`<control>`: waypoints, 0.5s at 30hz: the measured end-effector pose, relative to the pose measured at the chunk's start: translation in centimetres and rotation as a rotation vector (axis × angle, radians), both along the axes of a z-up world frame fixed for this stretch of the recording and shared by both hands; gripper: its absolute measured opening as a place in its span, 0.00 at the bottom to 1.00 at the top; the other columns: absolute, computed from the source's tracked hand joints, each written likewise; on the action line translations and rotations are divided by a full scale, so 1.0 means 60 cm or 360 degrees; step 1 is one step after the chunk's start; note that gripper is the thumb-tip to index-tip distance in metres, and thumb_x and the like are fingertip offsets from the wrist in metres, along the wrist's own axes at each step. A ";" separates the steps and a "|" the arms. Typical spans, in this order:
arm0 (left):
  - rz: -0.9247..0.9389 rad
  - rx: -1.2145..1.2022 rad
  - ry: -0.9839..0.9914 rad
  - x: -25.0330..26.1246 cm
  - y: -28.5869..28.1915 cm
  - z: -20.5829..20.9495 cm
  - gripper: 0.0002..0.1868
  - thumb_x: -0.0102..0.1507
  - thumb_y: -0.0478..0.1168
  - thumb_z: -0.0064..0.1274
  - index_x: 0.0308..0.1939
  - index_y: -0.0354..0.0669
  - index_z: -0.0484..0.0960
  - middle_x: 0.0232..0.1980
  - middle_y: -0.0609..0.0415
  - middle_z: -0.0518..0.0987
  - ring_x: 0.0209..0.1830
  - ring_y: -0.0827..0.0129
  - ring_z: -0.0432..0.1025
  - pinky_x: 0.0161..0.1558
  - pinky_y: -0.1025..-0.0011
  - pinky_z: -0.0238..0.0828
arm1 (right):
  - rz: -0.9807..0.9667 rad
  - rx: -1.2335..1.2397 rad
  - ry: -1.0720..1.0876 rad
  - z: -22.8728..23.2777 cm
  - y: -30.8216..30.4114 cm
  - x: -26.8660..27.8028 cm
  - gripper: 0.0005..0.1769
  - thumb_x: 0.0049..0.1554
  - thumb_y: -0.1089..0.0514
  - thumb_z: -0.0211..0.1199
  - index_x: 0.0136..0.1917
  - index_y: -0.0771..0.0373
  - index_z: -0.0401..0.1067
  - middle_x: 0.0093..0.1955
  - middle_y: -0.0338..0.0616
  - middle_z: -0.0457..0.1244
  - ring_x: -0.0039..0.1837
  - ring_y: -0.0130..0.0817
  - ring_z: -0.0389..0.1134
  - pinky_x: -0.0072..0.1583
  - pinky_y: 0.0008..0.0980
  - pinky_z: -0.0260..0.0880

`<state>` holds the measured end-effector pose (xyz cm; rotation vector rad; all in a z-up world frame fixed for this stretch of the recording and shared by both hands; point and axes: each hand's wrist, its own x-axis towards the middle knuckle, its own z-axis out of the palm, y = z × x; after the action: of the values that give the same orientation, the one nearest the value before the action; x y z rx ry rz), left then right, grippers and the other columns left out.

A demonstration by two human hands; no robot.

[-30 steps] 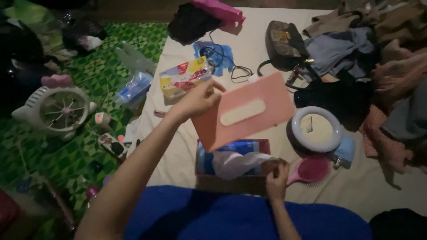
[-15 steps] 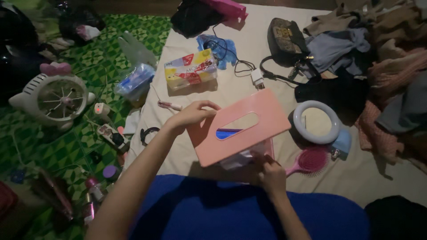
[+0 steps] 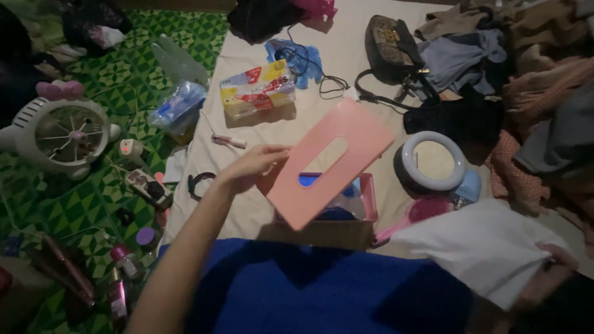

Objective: The person wipes the exterior surfaces of a pink tissue box using a wet wipe, then places the box onto a bed and puts various small toiletry containers into a black bag on the floor.

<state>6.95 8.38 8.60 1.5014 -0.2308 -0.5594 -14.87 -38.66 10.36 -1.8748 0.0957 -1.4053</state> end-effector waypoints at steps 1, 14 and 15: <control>-0.0010 -0.0144 0.0203 -0.011 -0.010 -0.006 0.21 0.68 0.44 0.48 0.64 0.42 0.79 0.53 0.52 0.83 0.46 0.69 0.75 0.45 0.70 0.68 | -0.0073 -0.0060 0.0088 0.014 -0.008 -0.001 0.25 0.67 0.44 0.54 0.70 0.60 0.60 0.66 0.44 0.60 0.66 0.35 0.63 0.71 0.36 0.65; 0.0673 -0.0969 0.0199 -0.243 -0.121 -0.089 0.22 0.73 0.48 0.38 0.67 0.42 0.63 0.53 0.38 0.81 0.50 0.60 0.77 0.50 0.64 0.75 | 0.1158 0.1372 0.0846 -0.022 0.367 0.077 0.18 0.63 0.61 0.54 0.66 0.64 0.60 0.57 0.43 0.62 0.51 0.31 0.65 0.45 0.28 0.66; 0.0633 -0.1154 0.0226 -0.249 -0.111 -0.095 0.25 0.72 0.52 0.37 0.69 0.44 0.61 0.55 0.43 0.80 0.53 0.62 0.77 0.54 0.64 0.75 | 0.1180 0.1366 0.0846 -0.020 0.381 0.081 0.18 0.63 0.61 0.54 0.66 0.64 0.60 0.57 0.43 0.62 0.51 0.31 0.65 0.45 0.28 0.66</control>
<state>-7.98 1.73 2.91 0.7662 -0.0108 -0.2161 -9.99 -15.78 9.15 -1.2728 0.2003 -0.2462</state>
